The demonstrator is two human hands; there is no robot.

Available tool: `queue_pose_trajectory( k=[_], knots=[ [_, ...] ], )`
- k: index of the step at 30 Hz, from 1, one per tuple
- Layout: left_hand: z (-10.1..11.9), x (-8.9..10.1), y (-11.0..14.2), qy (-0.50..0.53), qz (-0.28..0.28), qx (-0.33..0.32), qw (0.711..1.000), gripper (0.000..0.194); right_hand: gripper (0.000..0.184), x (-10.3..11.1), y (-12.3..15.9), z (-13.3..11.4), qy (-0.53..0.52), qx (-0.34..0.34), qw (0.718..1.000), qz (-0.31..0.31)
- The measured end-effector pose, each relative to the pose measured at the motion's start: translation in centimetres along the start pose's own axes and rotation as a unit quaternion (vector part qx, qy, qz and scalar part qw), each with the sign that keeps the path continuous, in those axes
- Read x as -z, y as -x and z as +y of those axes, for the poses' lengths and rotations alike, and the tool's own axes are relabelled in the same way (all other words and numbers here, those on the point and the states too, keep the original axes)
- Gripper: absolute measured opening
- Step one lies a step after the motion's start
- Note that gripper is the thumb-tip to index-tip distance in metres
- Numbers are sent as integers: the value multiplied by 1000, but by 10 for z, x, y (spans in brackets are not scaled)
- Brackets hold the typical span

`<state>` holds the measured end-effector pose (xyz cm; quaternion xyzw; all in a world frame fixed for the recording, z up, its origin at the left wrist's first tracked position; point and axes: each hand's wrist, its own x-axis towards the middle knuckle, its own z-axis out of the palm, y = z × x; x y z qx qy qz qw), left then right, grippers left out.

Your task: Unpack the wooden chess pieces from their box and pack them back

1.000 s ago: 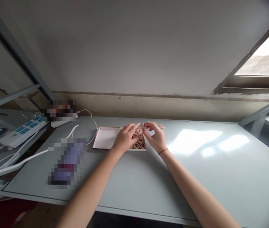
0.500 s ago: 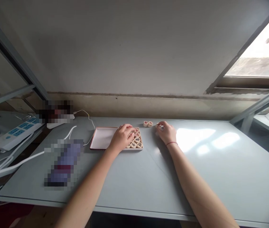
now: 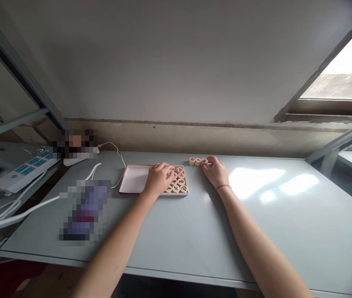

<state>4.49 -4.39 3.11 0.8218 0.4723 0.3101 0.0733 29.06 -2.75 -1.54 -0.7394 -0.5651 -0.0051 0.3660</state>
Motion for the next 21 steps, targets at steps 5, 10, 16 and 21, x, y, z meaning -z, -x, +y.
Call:
queue_pose_trajectory(
  k=[5,10,16,21],
  knots=[
    [4,-8,-7,-66,-7,67,996,23,20,4,14,-29,-66,80,994,37],
    [7,-17,-16,-106,-39,53,992,33,24,-3,33,-62,-133,113,980,-96],
    [11,-21,-14,-97,-55,55,992,30,24,-2,36,-67,-135,101,979,-115],
    [18,-22,-14,-92,-56,46,993,26,22,-2,36,-66,-145,105,977,-120]
  ],
)
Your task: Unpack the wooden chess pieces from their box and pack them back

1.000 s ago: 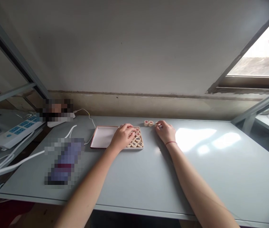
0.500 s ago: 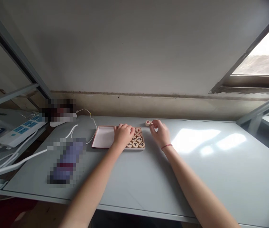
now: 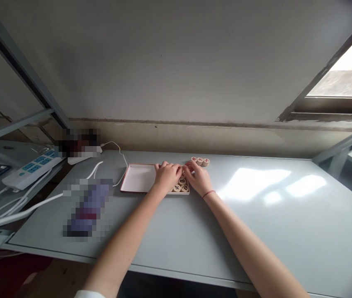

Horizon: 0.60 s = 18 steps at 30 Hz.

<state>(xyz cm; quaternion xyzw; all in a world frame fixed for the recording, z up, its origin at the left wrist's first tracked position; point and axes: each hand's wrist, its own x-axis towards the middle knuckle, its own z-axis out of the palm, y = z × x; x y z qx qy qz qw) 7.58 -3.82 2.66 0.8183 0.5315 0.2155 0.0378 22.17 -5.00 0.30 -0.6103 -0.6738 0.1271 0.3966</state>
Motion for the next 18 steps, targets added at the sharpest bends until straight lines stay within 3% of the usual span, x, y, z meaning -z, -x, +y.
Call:
queue_pose_trajectory(
  k=[5,7,13,18],
  knots=[
    [3,2,-2,24,-16,5,1000,18,21,0,0,-2,-5,-5,1000,-7],
    [3,5,-2,31,-1,9,999,14,19,1,0,-2,-11,11,1000,20],
    [6,20,1,122,70,40,989,10,23,1,-1,-4,5,186,978,95],
    [7,27,6,276,58,66,957,14,20,-1,1,-9,15,214,967,138]
  ],
)
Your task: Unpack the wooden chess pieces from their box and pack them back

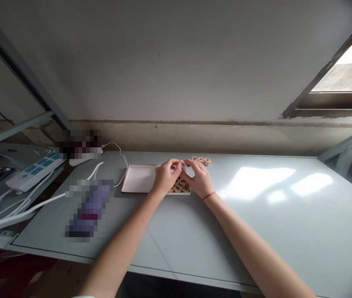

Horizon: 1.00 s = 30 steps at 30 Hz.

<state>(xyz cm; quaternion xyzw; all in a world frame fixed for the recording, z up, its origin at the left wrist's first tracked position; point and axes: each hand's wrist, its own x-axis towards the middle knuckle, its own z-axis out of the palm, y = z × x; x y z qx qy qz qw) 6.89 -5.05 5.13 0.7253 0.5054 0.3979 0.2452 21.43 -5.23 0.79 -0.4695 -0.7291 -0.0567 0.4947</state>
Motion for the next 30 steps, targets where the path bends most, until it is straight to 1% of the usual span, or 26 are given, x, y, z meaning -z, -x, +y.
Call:
queue_pose_trajectory(
  k=[4,6,8,10,13,15,17,20,23,26,28,30],
  knots=[
    [-1,0,1,62,-7,4,998,15,17,0,0,-1,-10,-10,1000,18],
    [-3,0,2,89,1,1,996,15,17,1,-1,3,-14,-30,999,22],
    [-6,1,2,124,17,-1,992,17,16,4,-1,11,-13,-74,997,32],
    [-11,4,3,154,33,2,987,19,18,11,-2,22,-9,-142,989,50],
    [-19,11,2,180,47,9,982,24,23,25,-2,41,19,-251,965,78],
    [-24,14,0,196,42,27,979,23,24,35,-1,54,53,-299,949,86],
    [-27,16,-2,220,33,61,973,23,23,41,1,65,86,-332,936,76],
    [-30,14,-4,279,29,123,952,23,22,43,6,78,121,-371,920,27],
    [-32,10,-5,300,26,174,937,32,22,40,10,86,158,-380,911,-32],
    [-33,9,-4,272,20,183,944,41,22,37,13,88,185,-358,913,-65],
    [-32,9,-3,249,15,166,954,41,22,36,12,85,199,-343,917,-53],
    [-31,10,-2,212,6,141,967,40,22,36,9,77,204,-315,927,-6]
  ],
)
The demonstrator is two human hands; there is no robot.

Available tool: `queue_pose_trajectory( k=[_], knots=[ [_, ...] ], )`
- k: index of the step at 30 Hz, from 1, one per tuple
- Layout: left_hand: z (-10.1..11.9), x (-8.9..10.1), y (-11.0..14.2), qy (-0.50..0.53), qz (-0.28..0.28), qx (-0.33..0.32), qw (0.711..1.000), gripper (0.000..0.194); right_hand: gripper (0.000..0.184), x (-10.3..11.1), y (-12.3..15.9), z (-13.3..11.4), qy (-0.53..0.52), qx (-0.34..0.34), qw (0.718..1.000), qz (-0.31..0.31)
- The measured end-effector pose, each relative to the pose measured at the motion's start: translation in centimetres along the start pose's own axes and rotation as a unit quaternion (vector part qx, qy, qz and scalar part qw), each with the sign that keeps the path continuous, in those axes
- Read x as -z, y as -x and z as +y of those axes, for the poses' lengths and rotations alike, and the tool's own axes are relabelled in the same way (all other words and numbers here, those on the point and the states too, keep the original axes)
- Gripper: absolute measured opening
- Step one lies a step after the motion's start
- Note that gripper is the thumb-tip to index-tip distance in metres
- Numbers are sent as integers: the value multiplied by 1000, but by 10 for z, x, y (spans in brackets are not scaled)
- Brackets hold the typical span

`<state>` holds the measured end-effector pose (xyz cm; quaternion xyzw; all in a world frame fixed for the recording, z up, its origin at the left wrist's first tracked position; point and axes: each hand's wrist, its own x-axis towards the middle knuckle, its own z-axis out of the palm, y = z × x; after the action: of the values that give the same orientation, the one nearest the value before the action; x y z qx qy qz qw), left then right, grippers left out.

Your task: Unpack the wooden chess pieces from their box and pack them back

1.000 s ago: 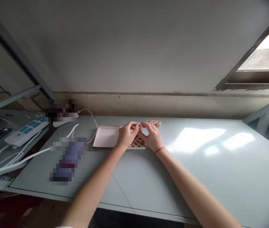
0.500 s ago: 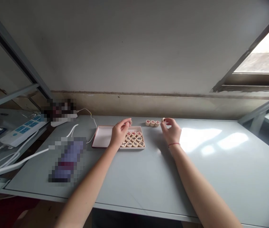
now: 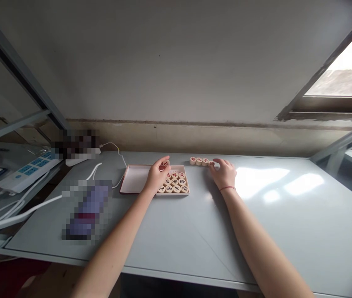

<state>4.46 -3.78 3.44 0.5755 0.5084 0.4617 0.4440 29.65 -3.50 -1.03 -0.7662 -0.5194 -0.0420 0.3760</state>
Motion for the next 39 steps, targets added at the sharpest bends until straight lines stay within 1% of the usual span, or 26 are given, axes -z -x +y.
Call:
queue_pose_trajectory(
  k=[2,3,5,7,9,11,14,18,20,21,23,25,27,29,31,33,34,37,39],
  knots=[
    [1,-1,2,-62,-12,-45,997,39,20,5,5,-14,-43,57,997,43],
    [1,-2,3,-101,-15,-76,992,38,19,7,8,-24,-75,98,991,46],
    [1,-4,6,-182,-20,-144,973,36,17,11,19,-45,-148,188,971,8],
    [0,-5,8,-247,-31,-202,947,35,18,12,32,-65,-206,251,944,-49],
    [-1,-7,10,-290,-46,-248,923,35,20,12,44,-80,-230,271,931,-81],
    [-2,-7,11,-321,-56,-280,903,36,22,11,51,-87,-237,258,931,-99],
    [-2,-7,12,-354,-59,-300,884,36,24,12,55,-88,-239,236,935,-115],
    [-1,-9,13,-364,-61,-307,877,37,23,14,51,-86,-255,228,933,-116],
    [-1,-9,13,-363,-65,-313,875,38,22,13,46,-82,-264,214,935,-98],
    [0,-9,13,-363,-66,-316,874,38,22,13,42,-78,-267,198,940,-83],
    [0,-8,13,-364,-65,-321,872,35,23,13,30,-66,-268,138,952,-45],
    [0,-7,13,-363,-64,-321,872,32,26,13,16,-48,-262,63,963,-7],
    [-1,-6,12,-355,-67,-317,877,29,31,16,3,-27,-240,1,971,15],
    [-2,-6,11,-346,-70,-314,881,26,34,18,-7,-9,-200,-48,978,19],
    [-3,-6,11,-340,-72,-310,885,25,36,20,-11,4,-156,-83,984,6],
    [-4,-6,11,-339,-74,-306,887,24,33,18,-12,12,-119,-89,989,-18],
    [-3,-6,12,-338,-73,-305,888,24,30,16,-12,15,-103,-77,991,-30],
    [-2,-6,12,-335,-74,-302,890,23,21,8,-10,19,-68,-16,996,-55],
    [-1,-6,12,-332,-75,-299,891,23,18,3,-9,20,-56,13,996,-62]
  ],
)
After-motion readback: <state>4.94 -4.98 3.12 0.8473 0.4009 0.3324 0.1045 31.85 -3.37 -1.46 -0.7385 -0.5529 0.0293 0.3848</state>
